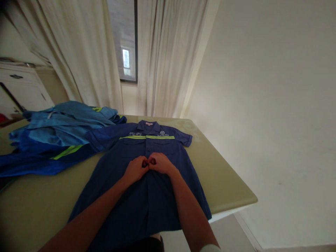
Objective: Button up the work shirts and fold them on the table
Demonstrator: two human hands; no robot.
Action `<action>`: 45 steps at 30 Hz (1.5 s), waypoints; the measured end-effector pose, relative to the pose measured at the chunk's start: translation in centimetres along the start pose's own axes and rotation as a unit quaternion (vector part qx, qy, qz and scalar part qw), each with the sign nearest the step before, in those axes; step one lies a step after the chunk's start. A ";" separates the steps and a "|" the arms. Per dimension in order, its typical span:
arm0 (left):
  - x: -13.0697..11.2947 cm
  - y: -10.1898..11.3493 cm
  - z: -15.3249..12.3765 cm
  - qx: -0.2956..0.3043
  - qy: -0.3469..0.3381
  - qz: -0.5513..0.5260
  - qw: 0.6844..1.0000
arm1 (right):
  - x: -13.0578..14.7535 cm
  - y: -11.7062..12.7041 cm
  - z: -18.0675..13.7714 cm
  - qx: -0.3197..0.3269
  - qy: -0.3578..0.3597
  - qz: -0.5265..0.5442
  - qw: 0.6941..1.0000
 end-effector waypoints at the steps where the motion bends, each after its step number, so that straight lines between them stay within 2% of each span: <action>1: 0.0 0.0 0.1 0.004 0.001 0.001 1.000 | 0.1 0.0 0.0 0.001 0.003 -0.001 1.000; 5: 0.1 -0.1 0.2 0.016 0.007 -0.005 1.000 | 0.2 -0.1 0.0 0.004 0.013 0.000 1.000; 11: -0.7 0.4 -0.4 -0.031 -0.021 0.000 0.999 | -0.2 0.9 -0.3 -0.038 0.009 0.069 0.997; 14: -0.7 0.5 -0.4 -0.031 -0.044 -0.014 0.998 | -0.6 1.1 -0.4 -0.042 -0.007 0.101 0.994; 23: -0.3 0.0 0.4 0.020 -0.026 -0.012 0.999 | -1.5 0.3 -0.1 -0.018 -0.024 0.153 0.988; 27: -0.7 0.1 0.0 -0.008 -0.048 0.026 0.998 | -2.6 -0.4 0.3 0.027 -0.036 0.195 0.980; 29: -0.9 0.2 -0.3 -0.030 -0.064 0.051 0.996 | -3.1 -0.3 0.4 0.022 -0.041 0.201 0.978; 35: -0.7 -0.4 -0.4 -0.040 -0.121 0.094 0.987 | -4.2 0.9 0.5 -0.084 -0.054 0.174 0.980; 39: -0.1 -1.4 1.2 -0.015 -0.142 0.103 0.984 | -3.6 2.5 0.4 -0.118 -0.083 0.146 0.979; 42: 0.5 -1.1 3.2 -0.002 -0.133 0.099 0.986 | -2.0 3.4 -0.3 -0.098 -0.121 0.048 0.987; 45: 0.7 0.1 5.0 -0.004 -0.123 0.100 0.987 | -0.5 2.5 -1.6 -0.043 -0.174 -0.039 0.983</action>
Point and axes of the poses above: each hand's wrist, its own z-axis towards the middle knuckle, its own y-axis out of the back of the hand, x = y × z, the point moved 7 cm from there along z, towards the middle knuckle, and after that the axes turned 12 degrees about x, right-handed, at the moved point
